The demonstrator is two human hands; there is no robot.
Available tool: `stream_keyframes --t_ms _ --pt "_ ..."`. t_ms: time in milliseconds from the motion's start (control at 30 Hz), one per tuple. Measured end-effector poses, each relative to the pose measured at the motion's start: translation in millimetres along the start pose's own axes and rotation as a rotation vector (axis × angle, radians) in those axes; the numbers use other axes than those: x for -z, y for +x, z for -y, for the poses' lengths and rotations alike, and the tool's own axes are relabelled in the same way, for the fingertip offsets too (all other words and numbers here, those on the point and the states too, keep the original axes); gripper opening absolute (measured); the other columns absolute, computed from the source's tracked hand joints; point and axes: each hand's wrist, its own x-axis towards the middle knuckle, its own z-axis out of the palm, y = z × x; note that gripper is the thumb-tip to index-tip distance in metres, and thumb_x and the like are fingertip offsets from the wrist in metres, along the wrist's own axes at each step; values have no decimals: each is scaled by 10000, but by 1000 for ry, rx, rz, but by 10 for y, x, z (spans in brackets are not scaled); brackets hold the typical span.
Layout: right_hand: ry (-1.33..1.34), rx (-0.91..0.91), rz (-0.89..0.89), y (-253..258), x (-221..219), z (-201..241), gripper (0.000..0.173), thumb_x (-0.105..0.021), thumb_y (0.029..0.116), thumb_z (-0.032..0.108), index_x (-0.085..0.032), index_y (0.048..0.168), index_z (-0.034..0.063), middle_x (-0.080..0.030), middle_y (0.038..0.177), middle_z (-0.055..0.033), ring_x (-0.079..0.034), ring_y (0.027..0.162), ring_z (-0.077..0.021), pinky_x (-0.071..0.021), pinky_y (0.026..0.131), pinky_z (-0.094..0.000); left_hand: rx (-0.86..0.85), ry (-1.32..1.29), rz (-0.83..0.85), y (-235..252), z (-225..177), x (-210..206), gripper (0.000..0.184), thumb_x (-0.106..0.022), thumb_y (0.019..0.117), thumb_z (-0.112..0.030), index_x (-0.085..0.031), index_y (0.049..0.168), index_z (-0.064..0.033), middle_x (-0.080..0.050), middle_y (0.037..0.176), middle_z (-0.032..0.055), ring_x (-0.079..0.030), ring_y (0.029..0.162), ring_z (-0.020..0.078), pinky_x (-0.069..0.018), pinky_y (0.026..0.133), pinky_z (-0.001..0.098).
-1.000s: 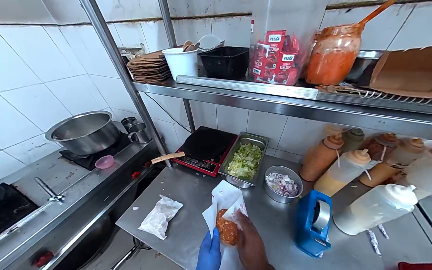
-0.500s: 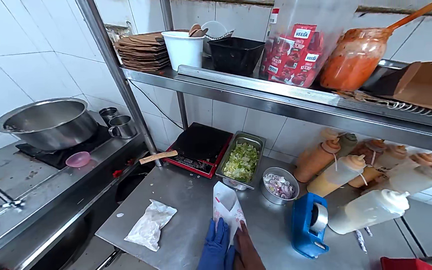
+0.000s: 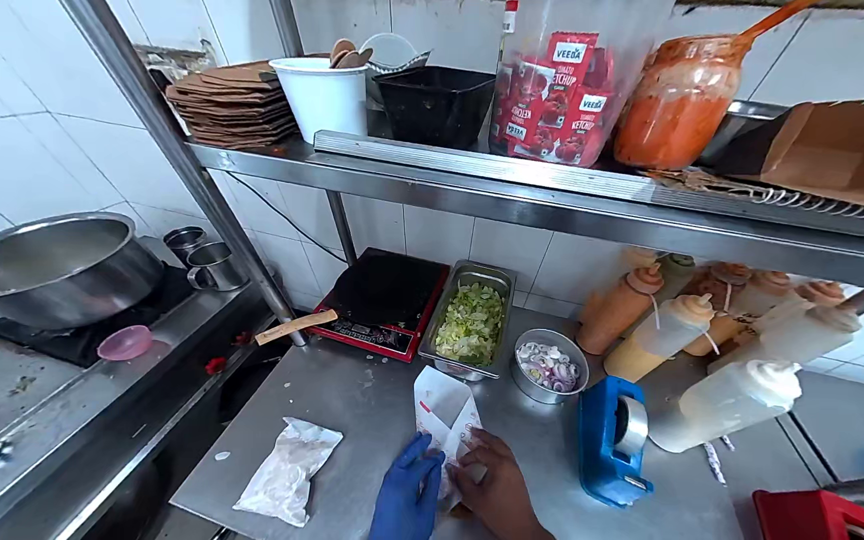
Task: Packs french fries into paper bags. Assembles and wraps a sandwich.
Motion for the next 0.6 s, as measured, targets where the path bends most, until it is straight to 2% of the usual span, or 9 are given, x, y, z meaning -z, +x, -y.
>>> stream_keyframes --t_ms 33,100,167,233,300,367,433,500,600 --pt "92 19 33 24 -22 -73 294 -796 851 364 -745 874 76 -567 1467 -201 -515 1395 -334 -461 1126 -475 -1 -3 18 59 62 -15 183 -638 970 -178 -795 1012 -94 -618 1422 155 -523 1401 283 -455 1151 441" --pt "232 35 160 58 -64 -179 329 -778 875 350 -647 914 50 -393 1583 -267 -357 1508 -345 -387 1194 -452 64 -58 185 159 156 -27 150 -612 961 -158 -702 987 -42 -502 1534 181 -465 1447 260 -413 1184 405" --pt "234 37 252 116 -89 -211 354 -738 904 367 -636 955 32 -463 1538 -252 -359 1506 -337 -317 1236 -451 171 -117 364 284 217 -29 197 -522 963 -129 -634 1059 1 -509 1519 174 -545 1356 217 -457 1119 366" --pt "149 -1 384 208 -31 -190 385 -685 945 408 -632 1016 33 -563 1448 -194 -467 1424 -288 -360 1193 -425 199 -120 457 440 292 -34 272 -478 935 -127 -636 1088 33 -630 1325 197 -604 1254 259 -485 1073 414" --pt "77 -48 517 306 60 -130 408 -657 967 427 -625 1073 34 -606 1358 -176 -549 1292 -287 -418 1111 -433 272 -14 531 680 307 -20 330 -445 990 -183 -645 1163 15 -680 1145 184 -653 1107 290 -517 988 475" --pt "35 -65 590 367 109 -92 422 -648 975 434 -615 1119 39 -623 1259 -177 -577 1201 -314 -450 1053 -461 396 160 570 980 244 -32 367 -450 1032 -218 -629 1334 -109 -697 1214 127 -669 1147 264 -526 1019 482" --pt "26 -89 600 379 115 -84 480 -660 963 444 -588 1201 33 -619 1211 -198 -588 1160 -346 -475 1011 -490 453 332 512 1222 198 -117 423 -596 988 -269 -613 1400 -177 -620 1373 125 -593 1275 287 -474 1094 479" --pt "58 -127 559 368 95 -106 614 -702 923 450 -507 1332 35 -602 1245 -210 -604 1160 -343 -506 994 -496 534 392 472 1401 163 -192 599 -723 916 -333 -549 1455 -137 -536 1468 154 -530 1352 314 -450 1128 479" --pt "160 -97 468 285 31 -190 787 -751 893 409 -393 1472 13 -586 1387 -177 -584 1276 -268 -480 1096 -432 650 381 557 1551 162 -256 673 -710 926 -353 -452 1497 -107 -602 1411 148 -582 1311 320 -477 1090 536"
